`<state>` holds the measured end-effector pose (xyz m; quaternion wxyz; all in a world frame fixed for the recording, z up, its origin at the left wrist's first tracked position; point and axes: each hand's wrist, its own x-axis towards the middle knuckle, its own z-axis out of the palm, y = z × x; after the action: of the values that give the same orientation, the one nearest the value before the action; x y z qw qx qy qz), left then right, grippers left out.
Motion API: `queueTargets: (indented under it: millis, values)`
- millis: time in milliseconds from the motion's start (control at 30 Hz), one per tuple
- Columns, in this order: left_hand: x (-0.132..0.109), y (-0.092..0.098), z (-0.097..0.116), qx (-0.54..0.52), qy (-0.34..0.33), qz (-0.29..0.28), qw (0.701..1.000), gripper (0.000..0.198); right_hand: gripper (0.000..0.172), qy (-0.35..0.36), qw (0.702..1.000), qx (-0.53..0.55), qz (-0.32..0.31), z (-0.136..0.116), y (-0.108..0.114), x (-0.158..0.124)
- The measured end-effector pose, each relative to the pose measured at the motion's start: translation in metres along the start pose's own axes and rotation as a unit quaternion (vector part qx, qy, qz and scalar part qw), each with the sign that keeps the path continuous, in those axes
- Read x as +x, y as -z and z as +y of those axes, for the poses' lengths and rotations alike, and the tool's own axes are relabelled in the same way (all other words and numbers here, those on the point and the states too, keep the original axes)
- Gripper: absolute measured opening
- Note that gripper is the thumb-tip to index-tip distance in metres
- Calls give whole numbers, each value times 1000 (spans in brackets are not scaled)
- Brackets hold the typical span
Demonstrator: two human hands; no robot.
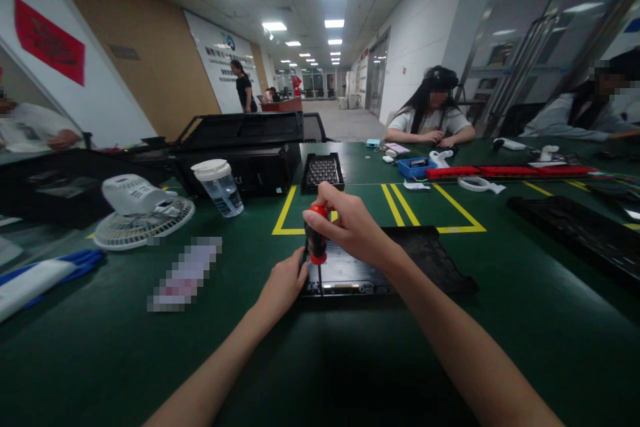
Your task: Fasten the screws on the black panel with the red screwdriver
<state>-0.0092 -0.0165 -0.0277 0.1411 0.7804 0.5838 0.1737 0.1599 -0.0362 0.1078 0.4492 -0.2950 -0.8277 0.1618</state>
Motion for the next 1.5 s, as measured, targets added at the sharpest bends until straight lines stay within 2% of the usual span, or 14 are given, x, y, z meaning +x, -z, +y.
queueTargets:
  millis: [233,733,1033,1500]
  values:
    - [-2,0,1,-12,-16,8,1000,28,23,10,999,-47,23,-5,-3,0]
    - [1,-3,-2,9,-7,7,1000,24,22,38,985,-141,89,-9,-13,-3]
    - [-2,1,4,0,-9,5,1000,24,19,17,973,-196,118,-10,-16,-5]
    - [0,-3,-1,6,-8,6,1000,26,17,-27,953,-265,146,-16,-23,-7]
